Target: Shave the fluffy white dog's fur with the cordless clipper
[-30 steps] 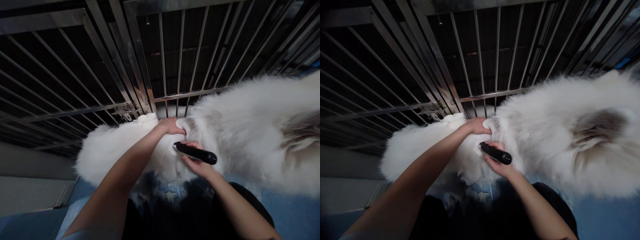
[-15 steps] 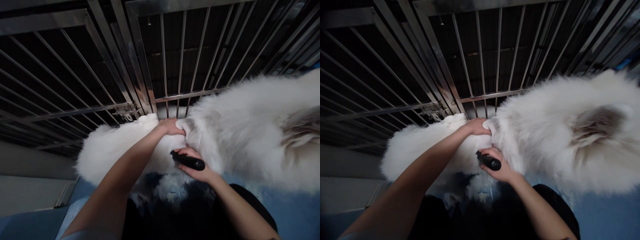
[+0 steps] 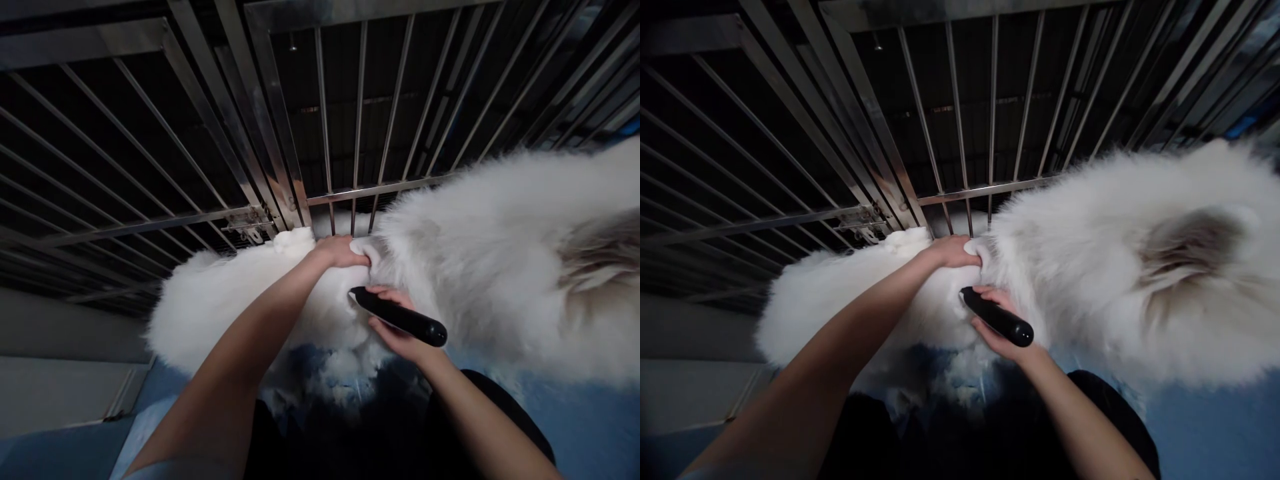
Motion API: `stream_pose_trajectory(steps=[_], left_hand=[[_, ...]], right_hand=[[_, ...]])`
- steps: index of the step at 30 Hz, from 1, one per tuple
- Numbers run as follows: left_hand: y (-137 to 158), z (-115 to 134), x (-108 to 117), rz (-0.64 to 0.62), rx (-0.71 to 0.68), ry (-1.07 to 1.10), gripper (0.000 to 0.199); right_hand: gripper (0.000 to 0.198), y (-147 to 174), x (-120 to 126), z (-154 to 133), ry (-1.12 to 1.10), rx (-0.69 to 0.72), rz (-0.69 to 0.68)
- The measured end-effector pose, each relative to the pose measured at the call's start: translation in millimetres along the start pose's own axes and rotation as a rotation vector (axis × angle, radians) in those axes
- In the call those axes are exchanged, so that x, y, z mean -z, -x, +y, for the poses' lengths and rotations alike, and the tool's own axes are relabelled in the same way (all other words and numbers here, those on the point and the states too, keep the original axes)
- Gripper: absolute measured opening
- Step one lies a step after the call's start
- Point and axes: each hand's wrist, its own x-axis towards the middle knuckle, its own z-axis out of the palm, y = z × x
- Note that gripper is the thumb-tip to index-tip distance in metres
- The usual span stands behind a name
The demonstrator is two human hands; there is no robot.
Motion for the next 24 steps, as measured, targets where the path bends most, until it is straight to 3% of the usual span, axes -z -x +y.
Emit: stream_pose_trajectory(steps=[2, 6, 8, 12, 14, 18, 24], left_hand=[[0, 0, 0, 0.0, -0.011, -0.003, 0.091], [3, -2, 0, 0.006, -0.039, -0.011, 0.091], [4, -2, 0, 0.006, -0.026, -0.004, 0.091], [4, -1, 1, -0.003, -0.017, 0.004, 0.085], [5, -1, 1, 0.001, -0.028, -0.01, 0.085], [7, 0, 3, -0.011, -0.041, -0.022, 0.084], [7, 4, 4, -0.018, -0.007, -0.034, 0.085]], right_hand=[[0.038, 3, -3, 4, 0.014, 0.016, -0.014], [0.036, 11, -11, 5, 0.076, 0.023, -0.286], [0.037, 13, -10, 2, 0.043, 0.009, -0.226], [0.039, 12, -10, 2, -0.009, 0.016, 0.079], [0.037, 13, -16, 6, 0.036, 0.054, 0.031], [0.033, 20, -25, 13, 0.105, 0.1, -0.201], [0.04, 19, -25, 11, 0.009, 0.018, 0.072]])
